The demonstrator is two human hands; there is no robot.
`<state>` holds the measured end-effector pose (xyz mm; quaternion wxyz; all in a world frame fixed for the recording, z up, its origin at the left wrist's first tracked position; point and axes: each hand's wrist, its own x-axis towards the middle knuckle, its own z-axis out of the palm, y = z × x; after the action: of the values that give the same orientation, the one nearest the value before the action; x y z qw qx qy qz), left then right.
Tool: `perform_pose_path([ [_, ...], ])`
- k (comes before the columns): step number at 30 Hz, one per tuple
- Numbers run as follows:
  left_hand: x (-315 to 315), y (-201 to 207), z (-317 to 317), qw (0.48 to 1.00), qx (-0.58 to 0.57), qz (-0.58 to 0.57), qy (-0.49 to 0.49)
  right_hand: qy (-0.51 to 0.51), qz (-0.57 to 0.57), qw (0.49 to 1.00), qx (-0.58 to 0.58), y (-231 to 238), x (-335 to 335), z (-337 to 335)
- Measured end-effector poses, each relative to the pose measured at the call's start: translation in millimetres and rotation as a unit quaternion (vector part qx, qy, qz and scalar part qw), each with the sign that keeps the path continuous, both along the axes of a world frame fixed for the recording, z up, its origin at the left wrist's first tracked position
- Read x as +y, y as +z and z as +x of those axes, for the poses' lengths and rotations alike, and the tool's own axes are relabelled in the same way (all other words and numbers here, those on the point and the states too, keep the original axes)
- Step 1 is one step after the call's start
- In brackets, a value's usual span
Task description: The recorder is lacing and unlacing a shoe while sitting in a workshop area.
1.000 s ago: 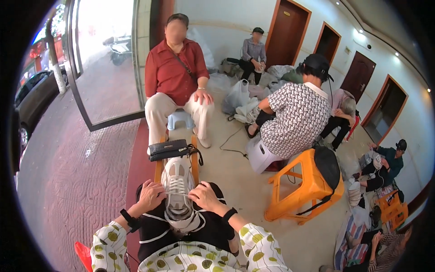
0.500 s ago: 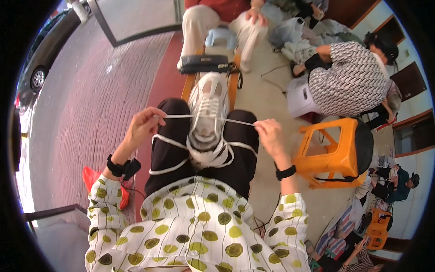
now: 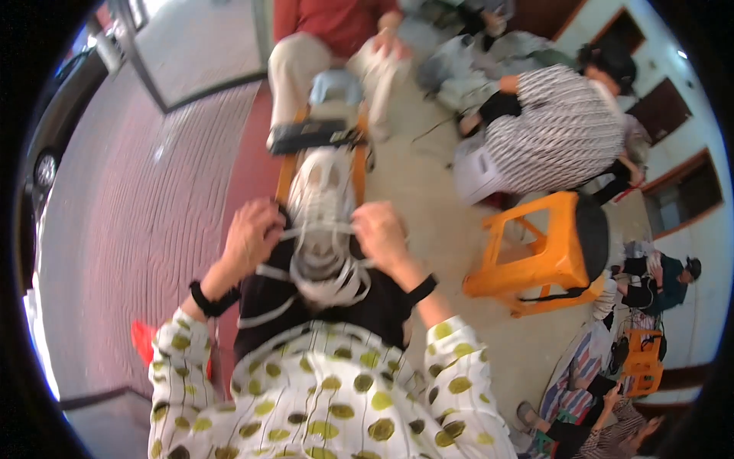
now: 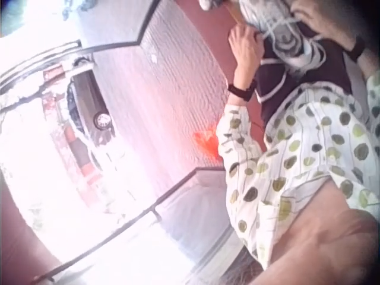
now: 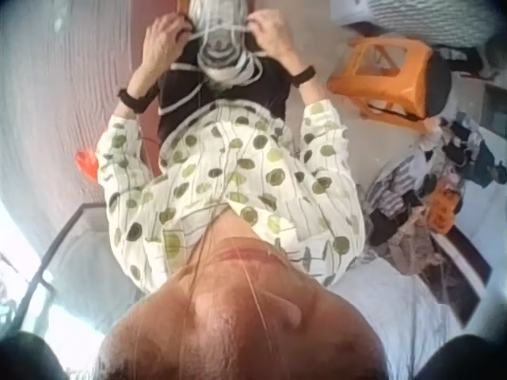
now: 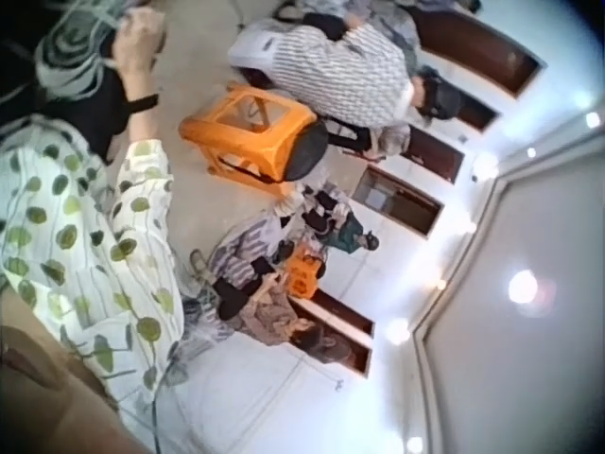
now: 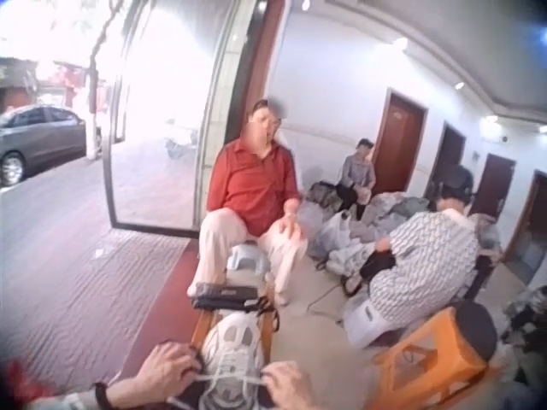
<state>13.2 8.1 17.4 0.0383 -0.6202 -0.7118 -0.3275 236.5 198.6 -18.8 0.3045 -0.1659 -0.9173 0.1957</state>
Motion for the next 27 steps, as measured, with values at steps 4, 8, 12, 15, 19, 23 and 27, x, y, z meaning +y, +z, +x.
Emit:
perform_pose_path([
  [4, 20, -29, 2, 0.995, 0.088, -0.048, -0.022, 0.018, -0.005, 0.998, -0.059, -9, -10, -15],
  [8, 22, -38, 1, 0.989, 0.090, -0.103, -0.052, 0.035, -0.050, 0.995, -0.079, -15, -9, -10],
  [12, 25, -39, -5, 0.994, 0.046, -0.073, -0.067, 0.039, -0.057, 0.993, -0.099, -19, 3, -11],
  [15, 35, -27, -11, 0.994, 0.021, -0.080, -0.076, 0.059, -0.060, 0.994, -0.067, -8, 14, -17],
  [19, 37, -27, -14, 0.994, 0.009, -0.078, -0.073, 0.058, -0.046, 0.995, -0.068, -13, 10, -18],
  [23, 24, -23, -15, 0.993, -0.053, -0.096, -0.045, 0.066, -0.045, 0.994, -0.069, -4, 0, -22],
  [27, 8, -2, -7, 0.973, -0.225, -0.038, -0.040, 0.050, 0.000, 0.998, -0.037, -9, -8, -14],
])
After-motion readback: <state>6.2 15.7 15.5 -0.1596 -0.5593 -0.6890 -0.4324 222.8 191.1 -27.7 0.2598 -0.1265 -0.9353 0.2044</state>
